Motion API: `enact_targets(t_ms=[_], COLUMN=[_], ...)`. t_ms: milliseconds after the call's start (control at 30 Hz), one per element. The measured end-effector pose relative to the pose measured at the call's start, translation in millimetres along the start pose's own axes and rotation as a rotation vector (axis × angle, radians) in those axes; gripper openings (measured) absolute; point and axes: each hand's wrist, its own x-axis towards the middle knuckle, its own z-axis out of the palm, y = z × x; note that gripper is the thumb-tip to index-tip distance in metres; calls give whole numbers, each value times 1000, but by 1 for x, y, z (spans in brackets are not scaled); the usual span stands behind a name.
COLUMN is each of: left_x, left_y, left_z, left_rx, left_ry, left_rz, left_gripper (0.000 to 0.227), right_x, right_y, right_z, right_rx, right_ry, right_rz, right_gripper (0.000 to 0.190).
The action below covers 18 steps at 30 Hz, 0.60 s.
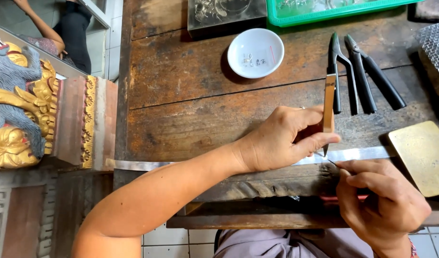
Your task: Engraving decorative patterns onto a silver metal strip using a graver tool at a jewelry workbench.
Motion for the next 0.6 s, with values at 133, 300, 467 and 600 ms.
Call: enact_targets(t_ms=[133,300,467,600], left_x=[0,1,1,1], left_y=[-1,-3,-2,-3], left_z=[0,0,-1,0], left_rx=[18,35,20,21], left_ry=[3,-4,-14,-10], left_rz=[4,34,12,8], left_gripper=[15,15,14,15], right_x=[6,7,5,6], right_y=[-4,-3,-2,-3], right_z=[1,1,1,2], right_rx=[-162,-185,-158,-141], right_ry=[-104,-136,-136,-134], right_rz=[-57,-95,-75,-79], right_gripper=[27,28,28,29])
